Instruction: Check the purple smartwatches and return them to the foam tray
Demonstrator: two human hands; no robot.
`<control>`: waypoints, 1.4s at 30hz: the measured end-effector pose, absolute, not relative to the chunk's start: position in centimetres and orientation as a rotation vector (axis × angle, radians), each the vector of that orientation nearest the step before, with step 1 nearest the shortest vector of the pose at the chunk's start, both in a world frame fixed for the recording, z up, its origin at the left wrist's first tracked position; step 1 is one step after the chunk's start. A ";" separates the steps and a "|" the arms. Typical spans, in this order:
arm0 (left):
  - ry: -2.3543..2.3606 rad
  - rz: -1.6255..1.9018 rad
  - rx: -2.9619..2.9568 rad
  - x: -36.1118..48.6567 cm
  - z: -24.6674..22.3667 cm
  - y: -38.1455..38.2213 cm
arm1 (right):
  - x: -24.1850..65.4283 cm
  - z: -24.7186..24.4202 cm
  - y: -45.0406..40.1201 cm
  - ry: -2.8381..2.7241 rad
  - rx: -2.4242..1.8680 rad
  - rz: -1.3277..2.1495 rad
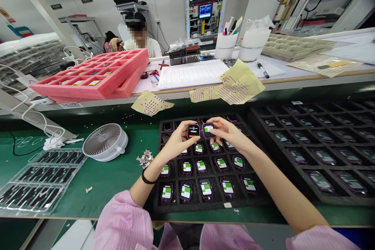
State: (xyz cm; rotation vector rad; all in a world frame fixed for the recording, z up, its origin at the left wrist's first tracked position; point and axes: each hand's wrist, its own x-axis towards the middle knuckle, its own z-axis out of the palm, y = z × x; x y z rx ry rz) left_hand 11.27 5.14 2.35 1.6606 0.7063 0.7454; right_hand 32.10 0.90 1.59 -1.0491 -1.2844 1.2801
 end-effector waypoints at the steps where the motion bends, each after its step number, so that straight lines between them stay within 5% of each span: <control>1: 0.702 0.746 1.671 11.3 2.3 5.2 | 32.1 1.5 0.9 -1.279 -1.055 1.271; 42: 0.616 0.661 1.663 11.0 2.1 5.3 | 32.5 1.3 1.0 -1.360 -1.043 1.275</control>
